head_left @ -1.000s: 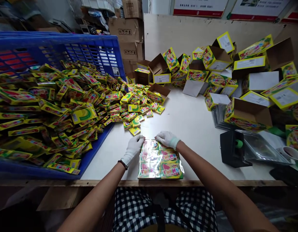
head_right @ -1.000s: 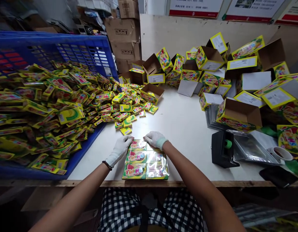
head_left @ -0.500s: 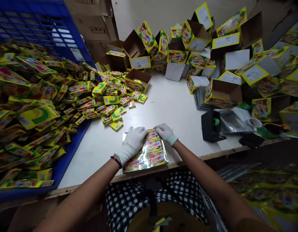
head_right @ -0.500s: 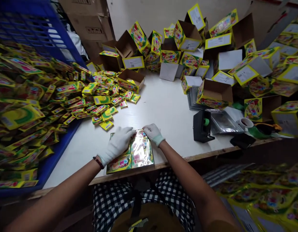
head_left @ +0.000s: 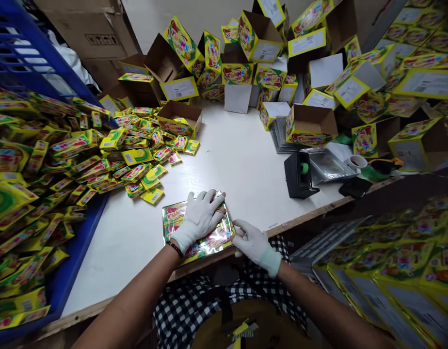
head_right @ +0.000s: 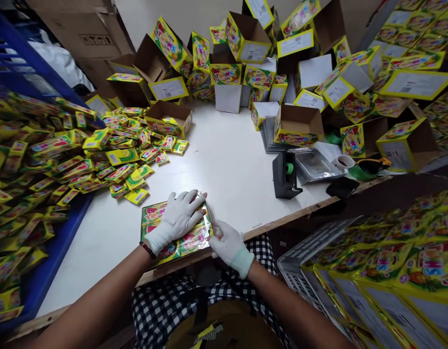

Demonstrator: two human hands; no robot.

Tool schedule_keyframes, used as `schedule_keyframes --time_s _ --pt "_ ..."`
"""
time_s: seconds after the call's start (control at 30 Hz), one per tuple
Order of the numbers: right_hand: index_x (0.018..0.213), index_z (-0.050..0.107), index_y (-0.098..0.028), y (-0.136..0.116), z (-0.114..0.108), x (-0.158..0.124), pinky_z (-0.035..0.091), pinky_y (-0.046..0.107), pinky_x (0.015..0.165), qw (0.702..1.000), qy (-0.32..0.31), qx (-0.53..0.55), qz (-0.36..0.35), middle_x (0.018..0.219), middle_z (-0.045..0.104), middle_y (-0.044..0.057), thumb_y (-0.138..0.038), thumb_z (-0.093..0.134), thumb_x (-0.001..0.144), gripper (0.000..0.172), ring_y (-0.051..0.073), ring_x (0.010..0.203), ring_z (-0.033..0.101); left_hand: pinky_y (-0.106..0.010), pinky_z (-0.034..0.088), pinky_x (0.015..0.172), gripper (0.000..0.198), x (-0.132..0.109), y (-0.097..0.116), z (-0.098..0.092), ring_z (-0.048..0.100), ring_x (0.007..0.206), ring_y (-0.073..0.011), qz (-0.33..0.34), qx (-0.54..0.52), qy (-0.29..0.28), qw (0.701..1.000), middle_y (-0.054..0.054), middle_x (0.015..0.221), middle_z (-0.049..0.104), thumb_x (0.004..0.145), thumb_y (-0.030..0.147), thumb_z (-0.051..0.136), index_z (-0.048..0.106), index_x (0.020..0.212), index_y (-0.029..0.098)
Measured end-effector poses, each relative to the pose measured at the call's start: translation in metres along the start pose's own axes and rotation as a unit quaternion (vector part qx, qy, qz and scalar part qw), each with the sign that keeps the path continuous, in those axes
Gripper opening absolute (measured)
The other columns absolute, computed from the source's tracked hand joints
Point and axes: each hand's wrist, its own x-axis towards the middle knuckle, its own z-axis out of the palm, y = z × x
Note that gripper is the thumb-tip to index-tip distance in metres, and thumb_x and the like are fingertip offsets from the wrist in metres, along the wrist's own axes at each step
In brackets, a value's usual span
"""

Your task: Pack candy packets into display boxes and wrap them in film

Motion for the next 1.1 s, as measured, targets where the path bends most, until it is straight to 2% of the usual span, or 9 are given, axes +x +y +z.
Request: schedule_keyframes --time_s 0.1,0.3,0.43,0.6,0.7,0.83,0.9,1.0,1.1 --pt "0.126 0.05 -0.018 0.001 0.001 -0.005 0.044 0.022 0.046 0.991 0.008 0.129 0.029 0.068 0.056 -0.007 -0.027 0.057 0.074 0.054 0.011 0.044 0.057 -0.047 0.037 0.085 0.045 0.001 -0.001 0.001 0.054 0.105 -0.0303 0.005 -0.002 0.001 1.0 -0.012 0.128 0.056 0.099 0.044 0.034 0.045 0.139 0.027" --pt "0.108 0.053 -0.019 0.014 0.005 -0.004 0.044 0.022 0.05 0.958 0.121 0.259 -0.016 0.083 0.053 -0.004 -0.03 0.062 0.068 0.043 0.006 0.051 0.053 -0.046 0.038 0.085 0.044 0.004 -0.001 0.003 0.052 0.11 -0.0304 0.01 -0.017 0.005 1.0 -0.011 0.136 0.051 0.098 0.045 0.037 0.049 0.136 0.029" --pt "0.102 0.059 -0.016 0.011 0.007 0.004 0.045 0.024 0.057 0.978 0.086 0.186 0.031 0.077 0.06 -0.002 -0.04 0.061 0.074 0.036 0.01 0.057 0.053 -0.047 0.039 0.086 0.046 0.004 0.0 0.005 0.053 0.11 -0.0312 0.004 -0.019 -0.001 1.0 -0.012 0.138 0.051 0.097 0.048 0.038 0.05 0.136 0.028" --pt "0.09 0.06 -0.018 -0.003 0.003 0.014 0.044 0.022 0.062 0.994 0.094 0.048 0.042 0.071 0.06 -0.005 -0.02 0.068 0.062 0.029 0.009 0.062 0.054 -0.048 0.037 0.096 0.049 0.003 -0.002 0.01 0.049 0.121 -0.0317 -0.006 -0.04 0.004 0.999 -0.013 0.141 0.05 0.098 0.045 0.036 0.044 0.143 0.026" --pt "0.089 0.055 -0.019 -0.004 -0.003 0.019 0.041 0.02 0.051 0.991 0.03 0.106 0.071 0.064 0.057 -0.008 -0.018 0.065 0.061 0.03 0.009 0.053 0.054 -0.048 0.036 0.099 0.048 0.005 -0.001 0.01 0.046 0.125 -0.0319 -0.002 -0.042 -0.004 0.999 -0.013 0.142 0.05 0.099 0.043 0.035 0.046 0.142 0.025" --pt "0.09 0.051 -0.019 0.012 -0.006 0.021 0.034 0.018 0.039 0.951 -0.054 0.29 0.097 0.056 0.056 -0.01 -0.022 0.064 0.06 0.033 0.007 0.038 0.048 -0.05 0.035 0.098 0.049 0.009 0.002 0.007 0.046 0.126 -0.0338 -0.002 -0.023 -0.026 0.999 -0.014 0.144 0.048 0.098 0.045 0.034 0.048 0.141 0.025" --pt "0.093 0.051 -0.018 0.022 -0.005 0.017 0.033 0.018 0.036 0.932 -0.06 0.345 0.09 0.055 0.055 -0.01 -0.027 0.066 0.061 0.036 0.006 0.036 0.045 -0.053 0.035 0.097 0.05 0.01 0.003 0.006 0.045 0.125 -0.0353 -0.001 -0.018 -0.035 0.999 -0.015 0.144 0.047 0.098 0.047 0.034 0.048 0.141 0.026" --pt "0.099 0.051 -0.018 0.028 -0.005 0.007 0.038 0.017 0.038 0.921 -0.044 0.377 0.091 0.061 0.059 -0.008 -0.034 0.072 0.063 0.044 0.007 0.042 0.049 -0.054 0.034 0.097 0.054 0.011 0.004 0.006 0.045 0.124 -0.0364 0.003 -0.018 -0.043 0.999 -0.016 0.144 0.046 0.096 0.053 0.036 0.047 0.142 0.027" --pt "0.088 0.054 -0.017 0.023 -0.008 0.002 0.041 0.017 0.04 0.926 -0.053 0.36 0.1 0.059 0.058 -0.006 -0.041 0.07 0.069 0.035 0.006 0.043 0.05 -0.053 0.034 0.097 0.056 0.01 0.003 0.007 0.044 0.125 -0.0361 0.003 -0.019 -0.049 0.999 -0.016 0.144 0.045 0.095 0.056 0.036 0.046 0.143 0.027"
